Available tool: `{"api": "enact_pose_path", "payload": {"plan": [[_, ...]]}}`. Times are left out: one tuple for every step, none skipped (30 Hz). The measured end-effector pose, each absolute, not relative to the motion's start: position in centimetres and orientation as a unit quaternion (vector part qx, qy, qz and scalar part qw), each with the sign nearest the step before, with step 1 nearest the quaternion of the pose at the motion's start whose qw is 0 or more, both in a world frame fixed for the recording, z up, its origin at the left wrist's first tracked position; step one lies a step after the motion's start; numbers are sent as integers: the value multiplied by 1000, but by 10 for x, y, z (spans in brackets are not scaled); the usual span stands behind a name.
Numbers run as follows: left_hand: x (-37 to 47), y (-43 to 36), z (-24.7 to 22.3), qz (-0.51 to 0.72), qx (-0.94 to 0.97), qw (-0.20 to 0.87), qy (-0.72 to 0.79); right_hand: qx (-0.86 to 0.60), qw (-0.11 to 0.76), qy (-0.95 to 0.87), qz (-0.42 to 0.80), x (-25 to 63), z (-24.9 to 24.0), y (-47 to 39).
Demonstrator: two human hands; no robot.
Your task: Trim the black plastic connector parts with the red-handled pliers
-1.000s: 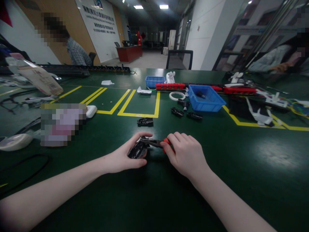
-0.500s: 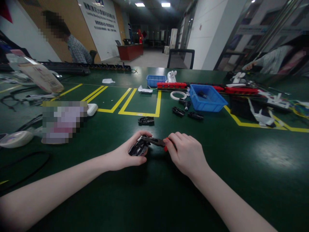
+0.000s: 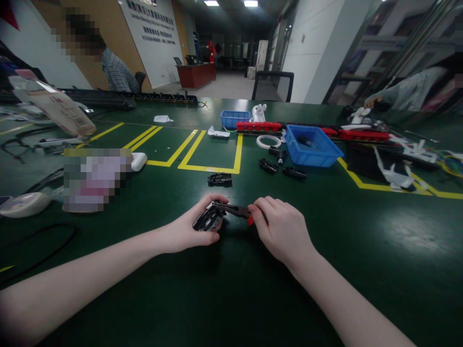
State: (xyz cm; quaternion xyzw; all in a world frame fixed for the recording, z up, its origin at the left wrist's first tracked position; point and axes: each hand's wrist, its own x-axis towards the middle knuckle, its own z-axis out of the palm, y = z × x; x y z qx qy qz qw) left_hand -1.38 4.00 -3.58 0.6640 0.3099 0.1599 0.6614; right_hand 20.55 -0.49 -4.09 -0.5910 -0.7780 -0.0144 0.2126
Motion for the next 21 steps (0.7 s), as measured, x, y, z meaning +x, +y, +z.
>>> {"api": "enact_pose_path", "payload": {"plan": [[-14,40,-36,162,665,660,310,-590,211,-779,-15,205,-41,-5],[-14,40,-36,164,665,660,309,-590,211,-780,-17,205,-41,-5],[-13,40,-36,166,663,662,307,-589,210,-780,-19,205,-41,-4],[-13,40,-36,167,661,665,305,-589,208,-781,-21,205,-41,-4],[-13,40,-36,168,659,669,302,-588,208,-781,-23,205,-41,-3],[-13,40,-36,168,657,672,299,-588,207,-782,-26,205,-42,-3],[-13,41,-37,168,657,672,298,-587,205,-783,-31,205,-42,-3],[-13,41,-37,168,660,667,301,-586,202,-784,-38,204,-42,-2],[-13,42,-38,167,665,661,305,-584,200,-785,-48,204,-42,-2],[-13,42,-39,166,670,655,309,-583,197,-786,-60,204,-42,-2],[-13,43,-39,165,673,650,312,-582,195,-786,-70,203,-42,-2],[-13,43,-39,165,674,649,312,-581,193,-787,-78,203,-42,-3],[-13,44,-40,165,673,651,309,-579,190,-788,-84,203,-42,-3],[-14,44,-40,163,671,657,303,-578,187,-789,-87,203,-41,-3],[-14,44,-39,162,668,664,296,-577,182,-791,-89,204,-41,-3],[-15,44,-39,161,665,671,287,-574,177,-795,-88,204,-41,-3],[-15,44,-38,157,661,678,279,-570,172,-799,-85,205,-41,-2],[-16,44,-38,153,659,684,273,-564,167,-804,-79,205,-41,-1],[-16,44,-37,150,658,686,272,-559,163,-810,-73,206,-41,0],[-17,44,-37,148,659,685,273,-555,160,-813,-67,206,-42,1],[-17,44,-36,146,660,683,276,-553,156,-816,-63,207,-42,2]]}}
